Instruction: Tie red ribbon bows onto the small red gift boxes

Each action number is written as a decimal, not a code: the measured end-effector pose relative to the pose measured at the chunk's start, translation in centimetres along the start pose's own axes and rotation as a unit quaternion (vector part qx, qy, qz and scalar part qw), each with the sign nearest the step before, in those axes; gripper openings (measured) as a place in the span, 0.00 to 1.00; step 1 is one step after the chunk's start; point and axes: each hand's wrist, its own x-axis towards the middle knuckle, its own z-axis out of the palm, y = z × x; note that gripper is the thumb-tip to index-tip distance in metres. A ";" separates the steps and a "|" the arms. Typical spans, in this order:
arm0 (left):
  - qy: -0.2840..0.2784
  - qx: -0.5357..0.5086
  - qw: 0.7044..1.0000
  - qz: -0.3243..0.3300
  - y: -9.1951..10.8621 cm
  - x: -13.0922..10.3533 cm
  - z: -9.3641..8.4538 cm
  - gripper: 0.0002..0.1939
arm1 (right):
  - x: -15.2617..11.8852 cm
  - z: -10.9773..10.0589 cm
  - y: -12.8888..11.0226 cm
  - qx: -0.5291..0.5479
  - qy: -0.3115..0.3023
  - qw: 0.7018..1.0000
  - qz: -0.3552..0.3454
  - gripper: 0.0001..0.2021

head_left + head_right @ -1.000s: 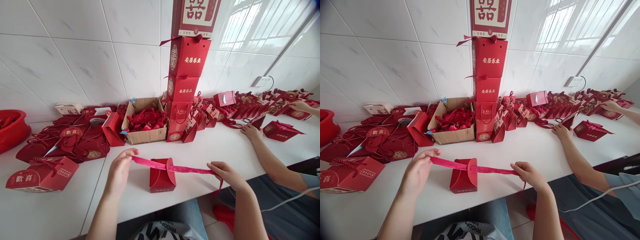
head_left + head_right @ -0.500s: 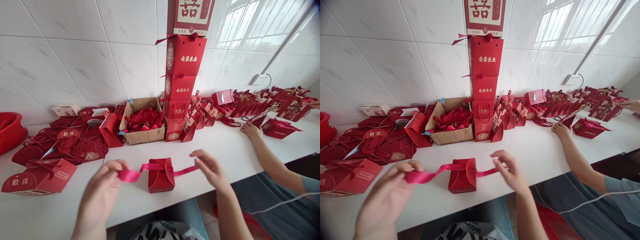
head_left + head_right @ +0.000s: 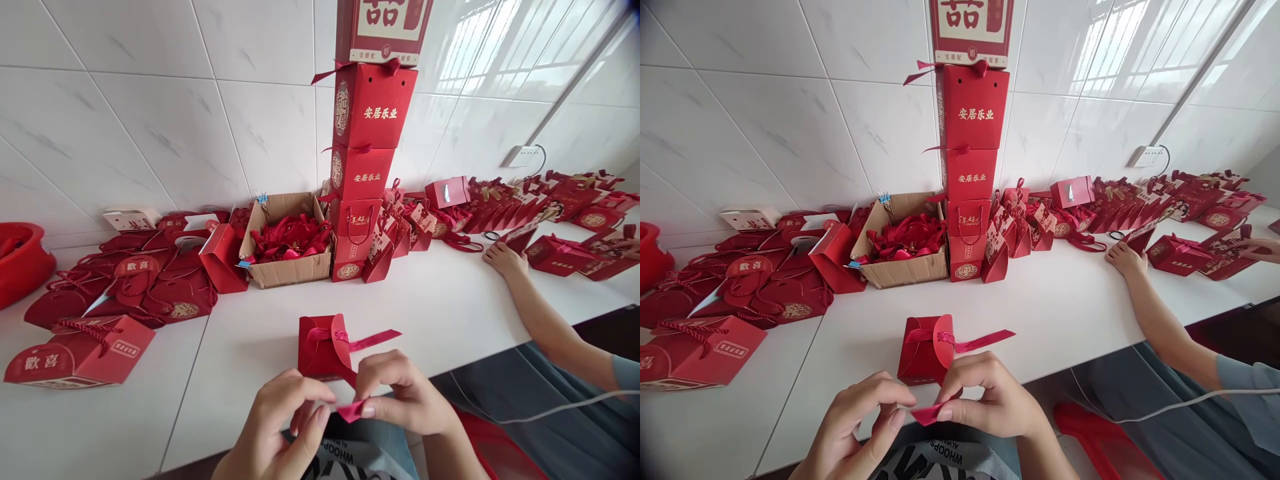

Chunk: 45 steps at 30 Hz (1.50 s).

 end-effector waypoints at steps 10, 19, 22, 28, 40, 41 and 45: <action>0.098 0.152 0.980 -0.086 -4.0 0.6 2.1 0.06 | -2.7 -6.3 0.4 0.176 0.563 0.804 -0.074 0.06; 0.100 0.074 0.984 -0.124 -4.7 0.6 2.2 0.10 | 1.7 -2.5 1.5 0.017 0.423 0.905 0.051 0.15; 0.088 0.005 0.982 -0.166 -4.5 0.5 1.9 0.14 | 4.0 -0.5 1.3 -0.035 0.278 0.955 0.098 0.15; 0.100 -0.065 0.970 -0.214 -4.6 0.4 1.6 0.17 | 6.7 2.4 1.9 -0.225 0.096 0.958 0.150 0.13; 0.090 -0.066 0.972 -0.208 -4.3 -0.3 1.7 0.18 | 7.9 2.8 1.4 -0.272 0.023 0.953 0.133 0.13; 0.089 -0.066 0.972 -0.207 -4.2 -0.3 1.7 0.18 | 8.1 2.8 1.3 -0.275 0.013 0.953 0.131 0.14; 0.082 -0.080 0.971 -0.208 -3.7 -0.1 1.6 0.17 | 8.7 2.7 1.2 -0.282 -0.005 0.951 0.126 0.14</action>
